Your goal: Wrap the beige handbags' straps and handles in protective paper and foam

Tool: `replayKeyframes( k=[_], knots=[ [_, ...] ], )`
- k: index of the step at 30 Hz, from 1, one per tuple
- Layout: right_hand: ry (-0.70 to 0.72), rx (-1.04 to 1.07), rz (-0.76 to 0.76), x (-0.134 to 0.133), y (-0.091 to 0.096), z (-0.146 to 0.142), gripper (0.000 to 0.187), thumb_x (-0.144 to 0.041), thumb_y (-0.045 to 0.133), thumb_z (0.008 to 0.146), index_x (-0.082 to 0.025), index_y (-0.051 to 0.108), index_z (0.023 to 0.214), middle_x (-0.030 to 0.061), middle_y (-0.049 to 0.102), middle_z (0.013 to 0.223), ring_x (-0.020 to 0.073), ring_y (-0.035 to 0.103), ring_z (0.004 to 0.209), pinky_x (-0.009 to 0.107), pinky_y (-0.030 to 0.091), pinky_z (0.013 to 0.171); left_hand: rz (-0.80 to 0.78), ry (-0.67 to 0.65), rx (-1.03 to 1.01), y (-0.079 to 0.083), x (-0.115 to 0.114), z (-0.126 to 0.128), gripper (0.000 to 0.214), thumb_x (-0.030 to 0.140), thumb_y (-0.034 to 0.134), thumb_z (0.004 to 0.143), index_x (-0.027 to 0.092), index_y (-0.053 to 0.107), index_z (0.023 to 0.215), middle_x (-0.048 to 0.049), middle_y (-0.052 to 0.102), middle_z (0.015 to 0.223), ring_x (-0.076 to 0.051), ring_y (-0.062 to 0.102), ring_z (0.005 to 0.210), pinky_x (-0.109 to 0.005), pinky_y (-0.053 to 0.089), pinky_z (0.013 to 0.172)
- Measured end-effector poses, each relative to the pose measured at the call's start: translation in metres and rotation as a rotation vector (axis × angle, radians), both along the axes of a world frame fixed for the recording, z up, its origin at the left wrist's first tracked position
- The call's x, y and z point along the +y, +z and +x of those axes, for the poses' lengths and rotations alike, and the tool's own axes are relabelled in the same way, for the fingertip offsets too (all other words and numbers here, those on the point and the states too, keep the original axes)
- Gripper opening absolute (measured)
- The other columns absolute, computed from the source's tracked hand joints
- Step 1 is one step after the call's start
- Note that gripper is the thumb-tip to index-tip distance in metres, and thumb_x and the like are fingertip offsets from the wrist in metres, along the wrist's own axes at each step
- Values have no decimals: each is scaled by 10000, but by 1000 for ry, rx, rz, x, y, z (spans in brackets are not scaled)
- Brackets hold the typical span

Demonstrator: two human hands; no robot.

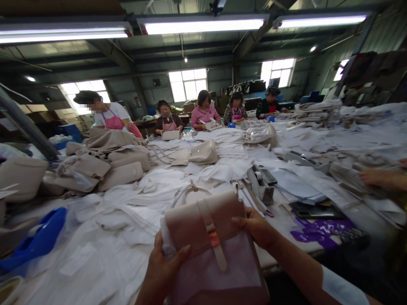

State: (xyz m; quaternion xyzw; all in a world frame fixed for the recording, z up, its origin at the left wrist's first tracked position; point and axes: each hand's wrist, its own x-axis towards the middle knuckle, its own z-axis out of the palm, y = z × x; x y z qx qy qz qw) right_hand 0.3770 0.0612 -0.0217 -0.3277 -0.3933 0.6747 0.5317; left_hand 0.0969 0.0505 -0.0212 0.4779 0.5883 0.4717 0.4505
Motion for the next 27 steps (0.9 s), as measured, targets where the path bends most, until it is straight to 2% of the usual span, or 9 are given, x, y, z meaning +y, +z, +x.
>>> replayKeyframes(
  k=[5, 10, 12, 14, 16, 18, 21, 25, 27],
  knots=[
    [-138, -159, 129, -14, -4, -9, 367, -374, 775, 775, -166, 695, 1068, 89, 753, 1034, 231, 702, 885, 351, 559, 771, -34, -95, -105, 3, -1, 2, 839, 486, 871, 556, 115, 553, 1238, -172, 758, 1034, -362, 717, 961, -422, 608, 789],
    [-256, -410, 362, -27, -5, -15, 448, -423, 664, 867, -190, 587, 1241, 109, 701, 1170, 263, 659, 1063, 367, 531, 900, -117, -92, -223, 6, 0, 4, 776, 426, 912, 506, 141, 599, 1156, -134, 780, 945, -336, 739, 852, -403, 620, 715],
    [-307, -499, 445, -28, -4, -12, 555, -447, 658, 862, -196, 508, 1335, 133, 635, 1293, 279, 623, 1140, 378, 517, 939, -144, -80, -251, 4, 1, 4, 715, 419, 917, 504, 150, 625, 1098, -125, 785, 904, -321, 742, 796, -397, 620, 684],
    [-407, -568, 521, -25, 1, -4, 683, -483, 644, 861, -205, 401, 1435, 153, 506, 1444, 299, 529, 1272, 393, 481, 998, -147, -76, -247, 3, 2, 3, 664, 418, 919, 503, 151, 645, 1046, -121, 787, 865, -312, 742, 758, -397, 618, 673],
    [-476, -608, 564, -17, 11, 6, 699, -519, 594, 885, -214, 363, 1470, 152, 438, 1497, 298, 477, 1321, 392, 462, 1013, -147, -82, -243, 2, 3, 3, 646, 418, 924, 489, 151, 658, 1013, -120, 787, 849, -313, 742, 748, -401, 617, 678],
    [-419, -603, 562, -7, 26, 13, 638, -524, 560, 906, -223, 407, 1446, 144, 510, 1428, 279, 551, 1231, 376, 492, 953, -146, -91, -250, 3, 3, 2, 635, 424, 925, 481, 152, 666, 993, -119, 787, 855, -319, 743, 761, -403, 616, 690],
    [-289, -637, 565, 2, 49, 11, 554, -455, 684, 842, -220, 544, 1324, 105, 648, 1221, 247, 632, 1066, 350, 514, 890, -131, -120, -254, 7, 1, 3, 619, 424, 912, 508, 146, 666, 1003, -124, 787, 874, -327, 742, 785, -402, 614, 693],
    [-365, -708, 688, -1, 57, -4, 287, -342, 780, 767, -195, 700, 1001, 89, 695, 1059, 252, 635, 1039, 354, 503, 901, -99, -133, -234, 14, -5, 5, 708, 450, 897, 519, 130, 648, 1099, -145, 778, 953, -345, 733, 868, -415, 612, 737],
    [-416, -704, 716, -4, 53, -9, 204, -315, 770, 782, -198, 713, 940, 87, 703, 996, 243, 653, 984, 356, 514, 868, -56, -140, -239, 20, -8, 8, 763, 479, 885, 517, 125, 637, 1145, -150, 770, 1003, -354, 723, 927, -416, 607, 779]
  ],
)
